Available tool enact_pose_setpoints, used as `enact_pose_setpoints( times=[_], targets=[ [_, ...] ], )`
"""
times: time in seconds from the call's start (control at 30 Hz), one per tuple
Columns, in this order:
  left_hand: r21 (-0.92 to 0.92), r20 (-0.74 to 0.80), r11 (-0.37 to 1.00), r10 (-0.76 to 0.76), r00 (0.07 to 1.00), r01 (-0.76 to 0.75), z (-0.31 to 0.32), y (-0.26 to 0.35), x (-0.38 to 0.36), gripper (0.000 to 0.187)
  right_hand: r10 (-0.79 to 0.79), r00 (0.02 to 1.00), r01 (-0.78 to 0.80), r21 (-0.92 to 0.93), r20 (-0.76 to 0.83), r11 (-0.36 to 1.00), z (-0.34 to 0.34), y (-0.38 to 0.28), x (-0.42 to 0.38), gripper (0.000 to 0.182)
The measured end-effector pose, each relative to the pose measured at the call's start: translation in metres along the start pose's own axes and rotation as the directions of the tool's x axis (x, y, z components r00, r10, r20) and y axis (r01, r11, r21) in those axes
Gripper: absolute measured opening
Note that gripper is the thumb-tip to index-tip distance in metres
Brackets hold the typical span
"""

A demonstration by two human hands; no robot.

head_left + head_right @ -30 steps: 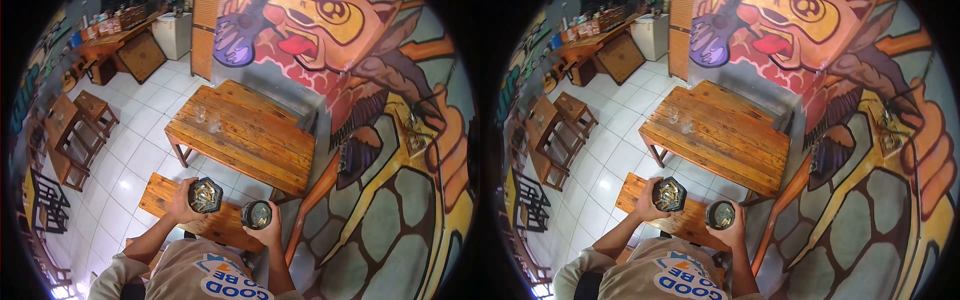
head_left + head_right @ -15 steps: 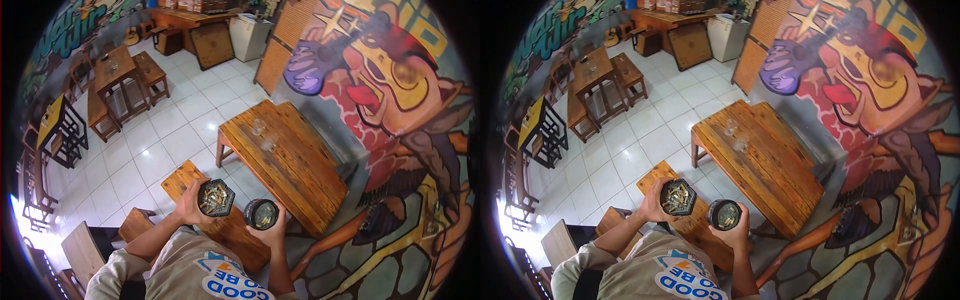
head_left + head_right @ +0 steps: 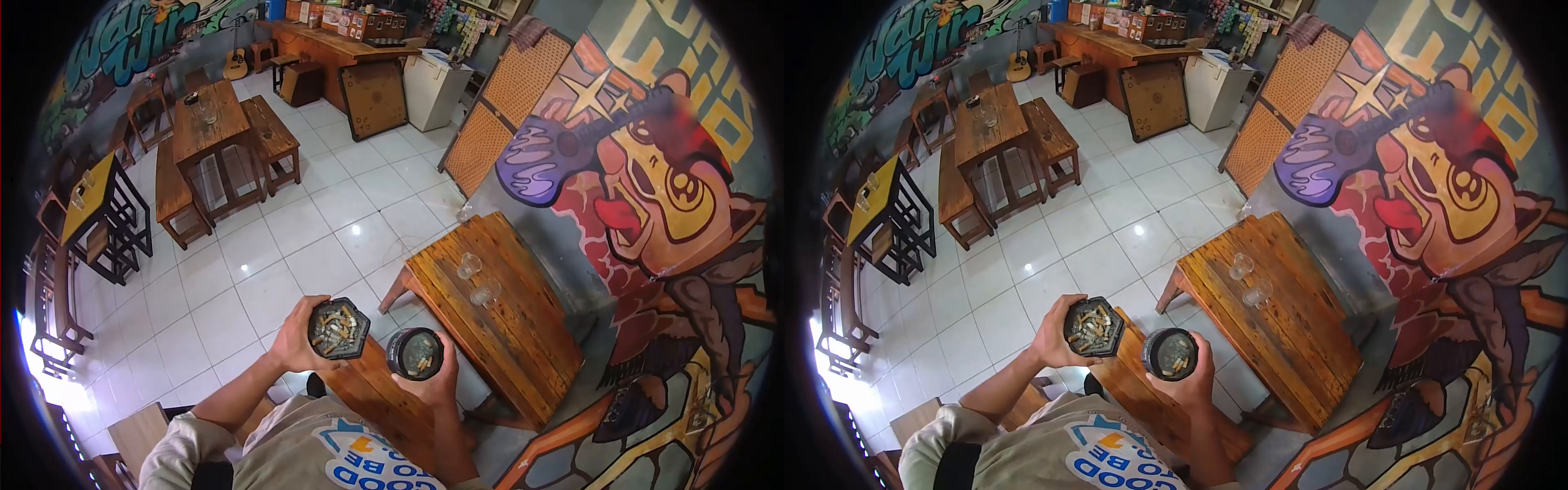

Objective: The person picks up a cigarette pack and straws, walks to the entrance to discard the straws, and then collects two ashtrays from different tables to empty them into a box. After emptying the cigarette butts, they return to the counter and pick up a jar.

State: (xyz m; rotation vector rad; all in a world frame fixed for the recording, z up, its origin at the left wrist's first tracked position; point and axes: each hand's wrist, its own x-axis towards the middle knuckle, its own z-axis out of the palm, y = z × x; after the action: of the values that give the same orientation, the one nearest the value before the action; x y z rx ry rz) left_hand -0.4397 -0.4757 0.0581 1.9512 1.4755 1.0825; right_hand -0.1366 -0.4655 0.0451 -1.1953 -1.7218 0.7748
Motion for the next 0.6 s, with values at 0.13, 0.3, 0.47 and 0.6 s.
enact_pose_setpoints(
  times=[0.13,0.3,0.47,0.6],
  targets=[
    [-0.029,0.065,0.999,-0.030,0.997,0.031,-0.017,-0.009,0.023,0.109,-0.009,0.999,0.008,-0.035,-0.035,0.999,0.017,-0.015,0.019,0.096],
    [-0.079,0.095,0.997,0.022,0.995,-0.014,-0.008,-0.008,0.040,0.109,0.053,0.995,-0.056,-0.031,-0.090,0.998,0.011,-0.006,0.011,0.097],
    [-0.088,0.034,0.996,0.011,0.999,-0.008,-0.010,0.001,0.034,0.108,0.051,0.996,-0.052,-0.012,-0.071,0.999,0.000,0.008,0.014,0.097],
    [-0.017,-0.011,0.999,-0.032,0.999,0.032,-0.020,-0.001,0.025,0.108,-0.011,0.999,0.013,0.059,-0.035,0.998,0.005,0.012,0.029,0.096]
  ],
)
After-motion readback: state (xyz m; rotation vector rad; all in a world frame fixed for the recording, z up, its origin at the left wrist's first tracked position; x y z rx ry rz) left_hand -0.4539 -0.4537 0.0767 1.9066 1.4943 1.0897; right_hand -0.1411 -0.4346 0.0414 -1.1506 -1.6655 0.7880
